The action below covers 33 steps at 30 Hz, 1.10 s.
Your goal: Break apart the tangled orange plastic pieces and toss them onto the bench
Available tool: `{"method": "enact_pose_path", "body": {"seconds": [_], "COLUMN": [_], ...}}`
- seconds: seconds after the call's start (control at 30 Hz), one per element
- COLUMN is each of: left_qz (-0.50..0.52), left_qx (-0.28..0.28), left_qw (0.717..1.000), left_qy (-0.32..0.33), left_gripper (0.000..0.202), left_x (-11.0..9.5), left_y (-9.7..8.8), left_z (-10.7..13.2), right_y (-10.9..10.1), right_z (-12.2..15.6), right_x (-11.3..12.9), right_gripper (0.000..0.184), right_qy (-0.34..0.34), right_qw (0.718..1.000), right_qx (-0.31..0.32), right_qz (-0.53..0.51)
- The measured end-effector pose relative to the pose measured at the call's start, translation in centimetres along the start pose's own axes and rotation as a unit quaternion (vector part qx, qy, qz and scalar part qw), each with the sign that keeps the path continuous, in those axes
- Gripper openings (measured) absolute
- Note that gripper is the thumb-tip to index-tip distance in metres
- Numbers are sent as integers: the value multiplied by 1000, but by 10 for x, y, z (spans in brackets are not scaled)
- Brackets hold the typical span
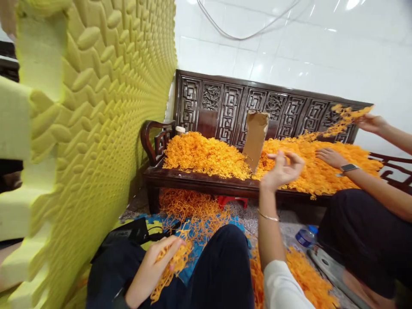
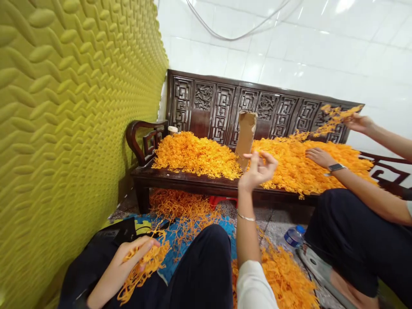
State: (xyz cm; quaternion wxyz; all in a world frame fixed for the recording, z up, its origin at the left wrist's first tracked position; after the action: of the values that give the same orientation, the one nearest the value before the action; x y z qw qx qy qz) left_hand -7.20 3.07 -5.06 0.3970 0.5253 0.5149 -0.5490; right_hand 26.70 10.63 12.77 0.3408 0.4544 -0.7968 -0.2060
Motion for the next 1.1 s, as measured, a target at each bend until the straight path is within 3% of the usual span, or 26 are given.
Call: {"method": "enact_pose_path", "body": {"seconds": [0.07,0.13,0.23,0.33,0.43,0.53,0.63,0.8,0.9,1.0,1.1], "left_qz": [-4,0,10,21,35,32,46,114,133,140,140], "left_qx": [-7,-4,16,43,65,86,86,18,-8,-5,-5], "left_qw": [1000,1000,1000,999,997,996,995,988,985,985,984], "left_qy": [-3,-2,-6,-2,-4,-5,29,106,112,104,112], "left_gripper": [42,41,41,39,41,42,36,26,27,26,21], "left_x": [-1,-3,-5,-8,-12,-16,-21,-18,-12,-13,-24], "left_y": [-4,-5,-4,0,5,12,15,4,-1,-2,-1], "left_z": [0,-4,-14,-27,-42,-58,-73,-95,-101,-107,-111], "right_y": [40,67,67,51,39,36,39,38,44,56,64], "right_z": [19,48,89,132,171,192,199,211,214,211,204], "right_x": [-47,-90,-113,-86,-35,9,24,7,-3,-5,-6], "right_gripper": [35,48,48,34,26,24,34,53,39,20,18], "right_qy": [100,207,276,320,363,382,355,328,288,241,249], "right_qw": [984,934,884,831,753,691,691,735,733,700,693], "right_qx": [119,253,340,438,548,612,628,593,616,673,676], "right_qz": [82,145,163,123,38,-38,-40,-4,21,18,-22]}}
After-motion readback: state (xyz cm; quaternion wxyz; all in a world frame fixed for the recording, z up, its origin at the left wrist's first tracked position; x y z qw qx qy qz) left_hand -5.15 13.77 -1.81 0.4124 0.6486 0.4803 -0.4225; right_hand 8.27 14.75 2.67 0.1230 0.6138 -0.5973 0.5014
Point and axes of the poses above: each hand's wrist, its own z-axis away from the middle knuckle, its own y-axis out of the palm, x = y × z, the point moved 6 cm from there along -z, towards the middle knuckle, and after that the axes turned 3 degrees about -x, right-handed, at the moved point
